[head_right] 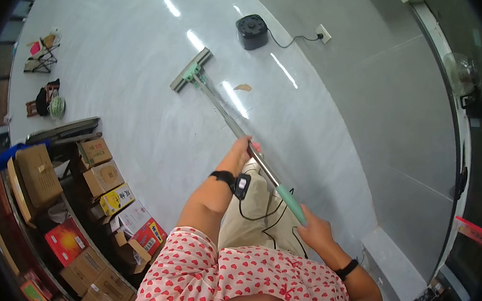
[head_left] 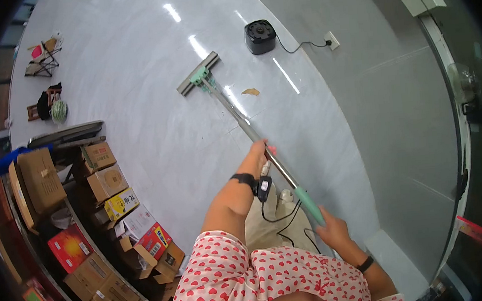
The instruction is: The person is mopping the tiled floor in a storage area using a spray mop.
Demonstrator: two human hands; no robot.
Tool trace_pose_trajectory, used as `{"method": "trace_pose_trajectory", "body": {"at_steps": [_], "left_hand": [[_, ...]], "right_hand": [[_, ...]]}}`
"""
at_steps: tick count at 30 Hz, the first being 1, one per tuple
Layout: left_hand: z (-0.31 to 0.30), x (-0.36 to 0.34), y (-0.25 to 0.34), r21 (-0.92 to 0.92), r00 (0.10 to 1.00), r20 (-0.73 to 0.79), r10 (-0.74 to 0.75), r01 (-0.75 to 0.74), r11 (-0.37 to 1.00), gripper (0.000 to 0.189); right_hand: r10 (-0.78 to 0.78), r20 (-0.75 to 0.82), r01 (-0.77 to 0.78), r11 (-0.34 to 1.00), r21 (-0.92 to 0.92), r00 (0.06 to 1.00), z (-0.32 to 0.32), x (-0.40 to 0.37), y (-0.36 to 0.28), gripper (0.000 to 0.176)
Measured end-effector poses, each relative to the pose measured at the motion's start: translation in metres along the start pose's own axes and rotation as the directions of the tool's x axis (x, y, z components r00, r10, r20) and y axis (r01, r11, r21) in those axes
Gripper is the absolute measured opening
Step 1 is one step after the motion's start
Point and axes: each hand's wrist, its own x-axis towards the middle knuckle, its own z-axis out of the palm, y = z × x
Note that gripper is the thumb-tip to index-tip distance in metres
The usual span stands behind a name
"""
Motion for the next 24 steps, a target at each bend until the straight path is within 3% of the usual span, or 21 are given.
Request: {"method": "trace_pose_trajectory", "body": {"at_steps": [2,5,8,10,12,13,16,17,18,20,24], "left_hand": [[0.010,-0.003,0.011,0.044,1.000,-0.005,-0.022,0.022,0.999,0.022],[0.022,-0.012,-0.009,0.147,0.995,0.031,-0.100,0.094,0.985,0.020],[0.028,-0.033,-0.074,0.226,0.958,0.103,-0.268,0.240,0.944,0.020],[0.036,-0.052,-0.127,0.242,0.884,0.118,-0.453,0.417,0.876,0.020],[0.041,-0.072,-0.196,0.145,0.803,0.131,-0.581,0.564,0.813,0.025],[0.039,-0.078,-0.227,0.212,0.644,0.207,-0.737,0.706,0.676,0.025],[0.047,-0.121,-0.298,0.438,0.512,0.121,-0.850,0.741,0.509,0.028],[0.053,-0.142,-0.302,0.477,0.460,0.111,-0.881,0.753,0.453,0.029],[0.050,-0.146,-0.312,0.480,0.473,0.063,-0.879,0.758,0.442,0.029],[0.044,-0.145,-0.330,0.481,0.498,-0.034,-0.867,0.768,0.422,0.028],[0.026,-0.119,-0.293,0.576,0.723,-0.052,-0.689,0.585,0.571,0.024]], "right_hand": [[0.085,0.076,-0.082,0.996,-0.037,0.993,-0.007,0.015,-0.017,0.057],[0.085,0.038,-0.088,0.994,0.059,0.996,-0.014,-0.001,-0.006,0.059],[0.232,0.109,-0.233,0.973,-0.010,0.967,-0.025,-0.048,0.020,0.060],[0.290,0.101,-0.288,0.957,-0.027,0.952,-0.024,-0.095,0.054,0.061],[0.375,0.062,-0.372,0.926,-0.060,0.925,-0.027,-0.155,0.082,0.057],[0.486,0.097,-0.478,0.873,-0.092,0.869,-0.032,-0.183,0.090,0.055],[0.746,0.153,-0.703,0.664,-0.255,0.649,-0.050,-0.244,0.082,0.050],[0.862,0.222,-0.849,0.496,-0.182,0.456,-0.061,-0.243,0.063,0.049],[0.920,0.304,-0.948,0.295,-0.124,0.246,-0.067,-0.238,0.048,0.048],[0.839,0.262,-0.864,0.502,-0.038,0.477,-0.057,-0.242,0.059,0.045],[0.531,0.135,-0.545,0.831,0.109,0.836,0.002,-0.255,0.099,0.041]]}}
